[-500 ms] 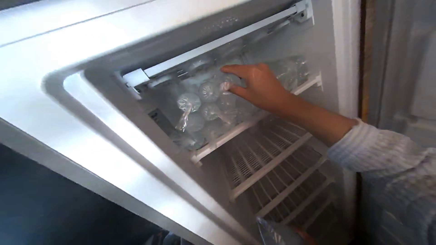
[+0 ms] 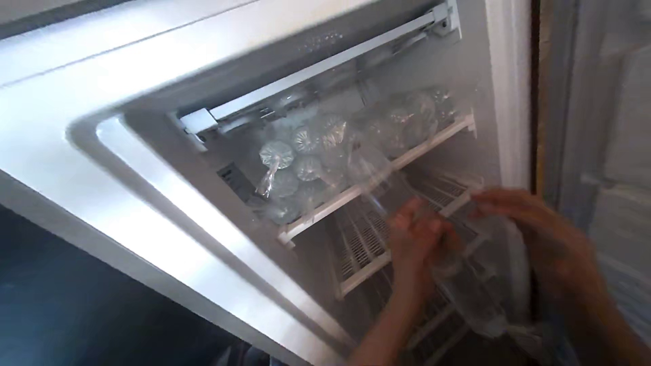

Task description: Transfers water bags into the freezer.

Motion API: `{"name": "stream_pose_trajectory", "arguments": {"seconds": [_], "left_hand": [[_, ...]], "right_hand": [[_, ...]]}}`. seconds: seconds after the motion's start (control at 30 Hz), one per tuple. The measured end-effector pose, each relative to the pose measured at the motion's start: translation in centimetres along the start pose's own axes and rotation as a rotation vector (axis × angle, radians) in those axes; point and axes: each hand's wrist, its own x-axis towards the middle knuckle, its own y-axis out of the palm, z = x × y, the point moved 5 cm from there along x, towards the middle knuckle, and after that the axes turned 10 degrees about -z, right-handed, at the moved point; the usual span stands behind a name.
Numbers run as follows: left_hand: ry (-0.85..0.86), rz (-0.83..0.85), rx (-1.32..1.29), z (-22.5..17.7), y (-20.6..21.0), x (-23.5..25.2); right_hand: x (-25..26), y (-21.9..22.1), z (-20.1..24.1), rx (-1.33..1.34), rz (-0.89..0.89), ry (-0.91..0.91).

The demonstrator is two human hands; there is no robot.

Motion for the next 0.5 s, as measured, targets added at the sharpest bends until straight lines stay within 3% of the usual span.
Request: {"name": "stream_pose_trajectory", "arguments": {"seconds": [0.07,0.17,0.37,0.5], "left_hand": [[-0.101,-0.049,-0.055,-0.3,2.2,2.3],[-0.150,-0.152,-0.136,-0.3,4.7,4.9],[-0.160,-0.307,-0.012,-1.5,6.0,7.8],[-0.190,-0.167,0.107,-4.2,5.6,8.8]], "right_hand": [[-4.4,-0.8,0.1,0.007,-0.021,0.041],[-6.4,-1.0,0.9,-0.037,-0.035,0.093],[-3.2,-0.6,0.2,-0.355,-0.250,-0.073],[-0.1,-0.8,0.5,-0.402,-0.343,-0.138]]}}
